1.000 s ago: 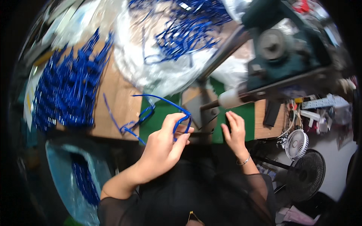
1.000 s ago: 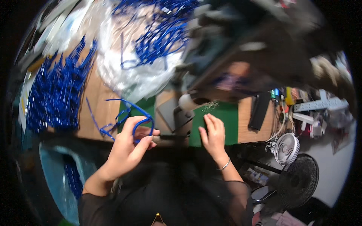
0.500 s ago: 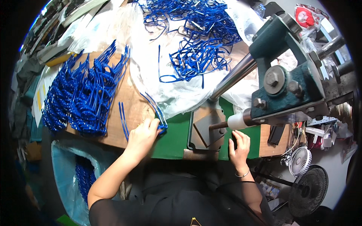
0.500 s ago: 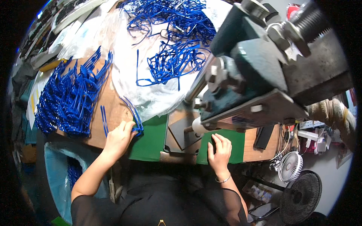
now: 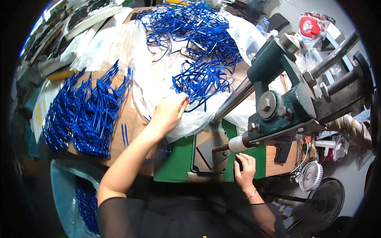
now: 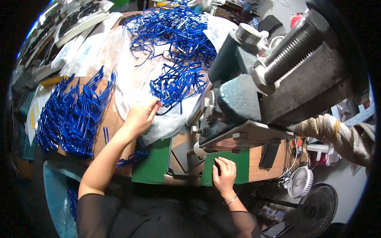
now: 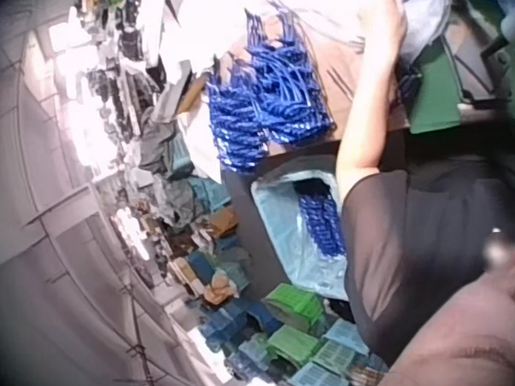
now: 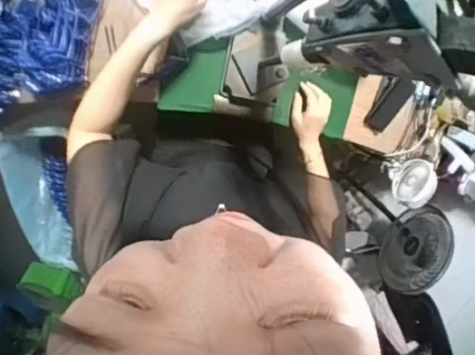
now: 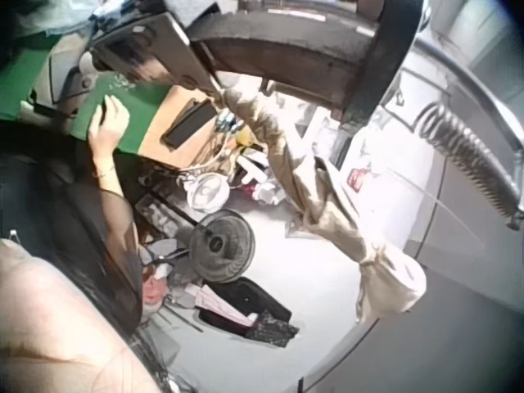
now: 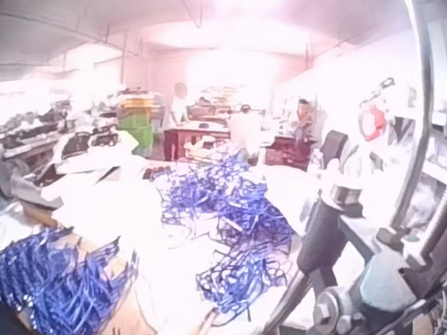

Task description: The person repeatedly picks up blue plastic glasses frames, bends the temples, and uses a vertical press machine to crimp or secure the frame parts. Finished frames are placed on the table. The process is repeated for multiple frames in a factory setting.

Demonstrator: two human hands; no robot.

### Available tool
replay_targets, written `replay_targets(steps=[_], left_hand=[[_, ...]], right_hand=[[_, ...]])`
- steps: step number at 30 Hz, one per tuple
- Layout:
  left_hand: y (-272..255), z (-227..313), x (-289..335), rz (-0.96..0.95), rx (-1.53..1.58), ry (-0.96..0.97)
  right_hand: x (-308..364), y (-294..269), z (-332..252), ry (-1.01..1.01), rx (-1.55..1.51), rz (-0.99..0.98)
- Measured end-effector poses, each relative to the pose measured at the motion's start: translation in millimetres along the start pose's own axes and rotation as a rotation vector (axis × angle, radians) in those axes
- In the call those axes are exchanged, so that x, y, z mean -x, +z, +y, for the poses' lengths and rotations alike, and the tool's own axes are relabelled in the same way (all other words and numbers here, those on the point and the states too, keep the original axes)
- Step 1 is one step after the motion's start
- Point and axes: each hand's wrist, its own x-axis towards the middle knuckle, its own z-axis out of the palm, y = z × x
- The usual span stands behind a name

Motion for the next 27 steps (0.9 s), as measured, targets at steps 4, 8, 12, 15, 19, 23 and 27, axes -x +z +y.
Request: replay_targets(steps=[4, 8, 12, 15, 19, 23, 27], left_hand=[[-29, 7, -24, 0.369, -0.195, 0.193], [-20, -45, -35, -0.026, -0.217, 0.259], [-8, -42, -66, -0.411, -0.324, 0.316], [1, -25, -99, -0.602, -0.450, 0.420], [29, -30, -118, -0.584, -0.273, 0.374], [66, -63, -107, -0.356, -0.322, 0.517], [53, -52, -106, -0.377, -0.305, 0.468]], right_hand=[[-2, 0, -1, 0.004, 0.020, 0.007], [-5, 2, -8, 0.006, 0.001, 0.021], [-3, -2, -3, 0.017, 0.028, 0.062], [-2, -2, -5, 0.041, 0.055, 0.047], [-4, 1, -10, 0.059, 0.060, 0.048], [-4, 2, -8, 0.048, 0.119, 0.035], [-5, 1, -10, 0.075, 0.098, 0.054]])
